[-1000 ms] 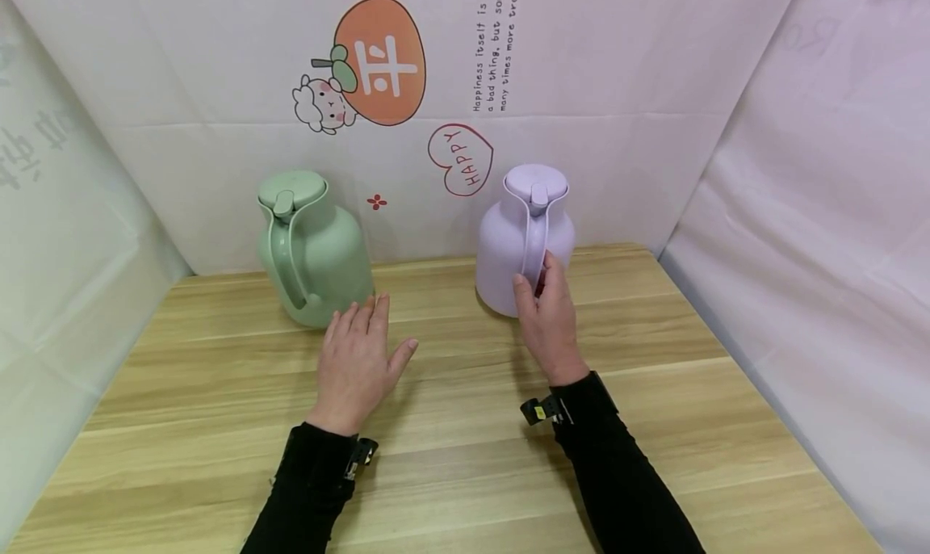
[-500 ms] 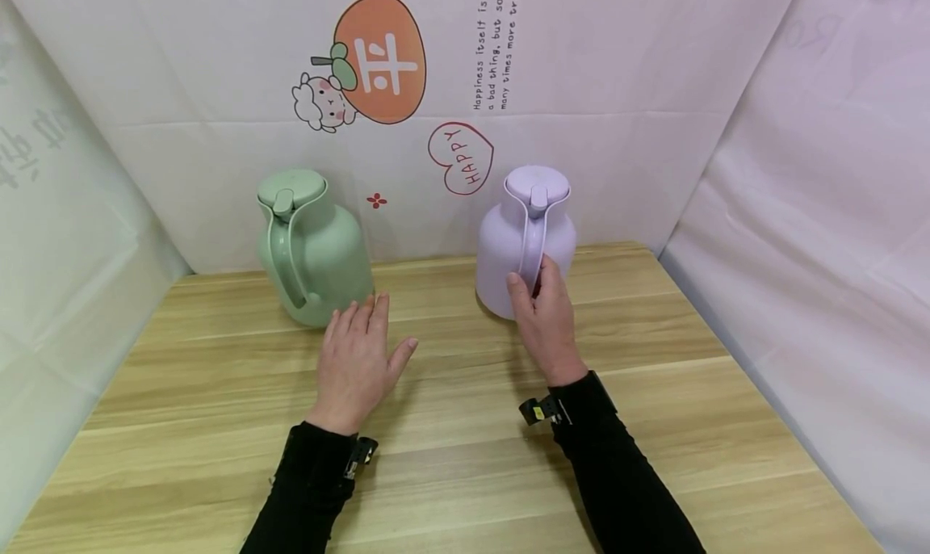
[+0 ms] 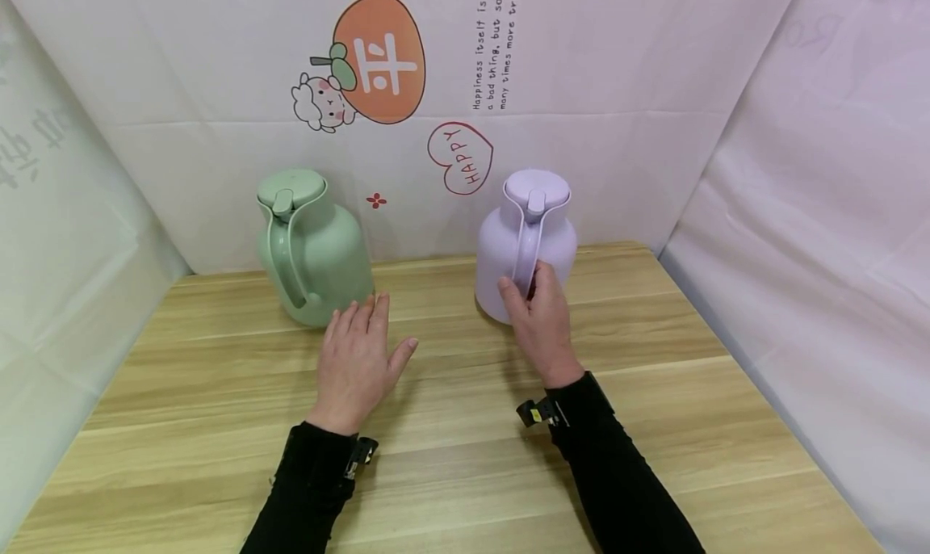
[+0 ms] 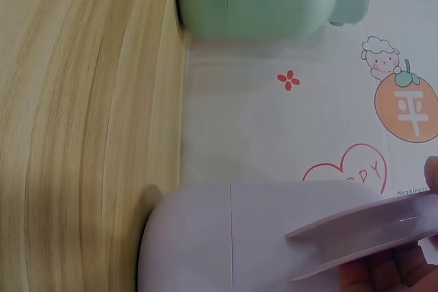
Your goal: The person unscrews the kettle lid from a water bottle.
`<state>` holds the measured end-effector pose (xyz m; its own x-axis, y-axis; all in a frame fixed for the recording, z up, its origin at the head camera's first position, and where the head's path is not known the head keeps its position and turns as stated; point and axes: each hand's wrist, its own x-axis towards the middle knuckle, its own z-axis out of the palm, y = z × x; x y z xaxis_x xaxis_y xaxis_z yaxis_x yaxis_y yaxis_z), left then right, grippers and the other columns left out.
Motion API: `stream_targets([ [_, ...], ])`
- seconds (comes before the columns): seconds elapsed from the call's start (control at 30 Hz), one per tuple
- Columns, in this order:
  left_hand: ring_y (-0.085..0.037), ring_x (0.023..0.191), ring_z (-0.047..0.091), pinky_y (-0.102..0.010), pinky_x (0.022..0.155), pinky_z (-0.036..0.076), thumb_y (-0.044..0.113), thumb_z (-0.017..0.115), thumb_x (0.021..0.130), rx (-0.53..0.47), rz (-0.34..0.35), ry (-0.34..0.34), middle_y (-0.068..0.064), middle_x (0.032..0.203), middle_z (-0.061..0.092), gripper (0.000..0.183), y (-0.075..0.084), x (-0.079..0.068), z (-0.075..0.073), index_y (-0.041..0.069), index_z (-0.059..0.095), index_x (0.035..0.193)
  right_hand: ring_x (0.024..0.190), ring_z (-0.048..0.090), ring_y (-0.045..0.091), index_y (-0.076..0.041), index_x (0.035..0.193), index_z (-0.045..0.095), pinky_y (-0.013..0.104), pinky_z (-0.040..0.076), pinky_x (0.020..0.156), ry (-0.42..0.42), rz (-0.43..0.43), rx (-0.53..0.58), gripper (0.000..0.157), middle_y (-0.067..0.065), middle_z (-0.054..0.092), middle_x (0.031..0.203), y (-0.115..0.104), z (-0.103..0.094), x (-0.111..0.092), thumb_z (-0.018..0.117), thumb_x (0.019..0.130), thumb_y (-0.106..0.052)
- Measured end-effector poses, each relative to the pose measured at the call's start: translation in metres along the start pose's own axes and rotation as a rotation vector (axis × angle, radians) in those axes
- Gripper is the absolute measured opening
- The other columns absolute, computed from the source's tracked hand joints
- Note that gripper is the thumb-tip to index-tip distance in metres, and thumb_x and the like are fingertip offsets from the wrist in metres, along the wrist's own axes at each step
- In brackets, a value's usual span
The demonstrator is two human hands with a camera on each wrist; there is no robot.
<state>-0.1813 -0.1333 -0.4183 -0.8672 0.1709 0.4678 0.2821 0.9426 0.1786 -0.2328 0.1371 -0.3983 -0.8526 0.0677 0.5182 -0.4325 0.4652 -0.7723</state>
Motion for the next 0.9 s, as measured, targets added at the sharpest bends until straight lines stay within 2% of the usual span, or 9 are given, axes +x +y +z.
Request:
stream_targets([
  [0.2,-0.046,0.139,0.051,-0.06,0.121,0.031,0.055,0.064,0.099,0.003,-0.002,-0.005,-0.026,0.148,0.056,0.081,0.0,0.0,0.0,0.0,0.045,0.155,0.107,0.066,0.032,0.002,0.13,0.053,0.05,0.055,0.09,-0.012,-0.006,-0.02,0.044,0.019,0.065,0.119,-0.005,-0.001,0.0,0.066,0.102,-0.028],
  [0.4,-0.046,0.139,0.05,-0.06,0.121,0.031,0.055,0.064,0.099,0.005,-0.006,-0.009,-0.026,0.149,0.056,0.081,0.0,0.0,0.0,0.0,0.044,0.155,0.093,0.064,0.03,0.0,0.121,0.056,0.046,0.053,0.081,0.019,-0.006,-0.023,0.034,0.015,0.066,0.106,-0.01,0.001,-0.002,0.066,0.098,-0.023],
  [0.63,-0.046,0.139,0.05,-0.06,0.121,0.032,0.056,0.063,0.099,0.007,-0.001,0.004,-0.026,0.149,0.056,0.081,0.001,-0.001,-0.001,0.0,0.045,0.155,0.095,0.063,0.029,-0.004,0.122,0.056,0.044,0.051,0.083,0.028,0.016,0.071,0.029,0.013,0.067,0.106,-0.013,0.005,-0.006,0.057,0.096,-0.015],
  [0.77,-0.046,0.138,0.051,-0.06,0.12,0.032,0.055,0.064,0.099,0.01,0.001,0.008,-0.026,0.148,0.056,0.081,0.001,-0.001,-0.002,-0.001,0.045,0.154,0.095,0.06,0.029,-0.004,0.12,0.053,0.042,0.048,0.081,0.029,0.046,0.13,0.029,0.014,0.064,0.106,-0.016,0.005,-0.008,0.055,0.092,-0.012],
  [0.9,-0.046,0.139,0.05,-0.06,0.121,0.032,0.055,0.064,0.099,0.01,-0.004,0.0,-0.027,0.149,0.055,0.081,0.002,0.0,-0.003,-0.001,0.045,0.154,0.095,0.057,0.028,-0.004,0.117,0.051,0.041,0.047,0.081,0.039,0.038,0.177,0.024,0.013,0.06,0.103,-0.017,0.006,-0.009,0.054,0.093,-0.01],
])
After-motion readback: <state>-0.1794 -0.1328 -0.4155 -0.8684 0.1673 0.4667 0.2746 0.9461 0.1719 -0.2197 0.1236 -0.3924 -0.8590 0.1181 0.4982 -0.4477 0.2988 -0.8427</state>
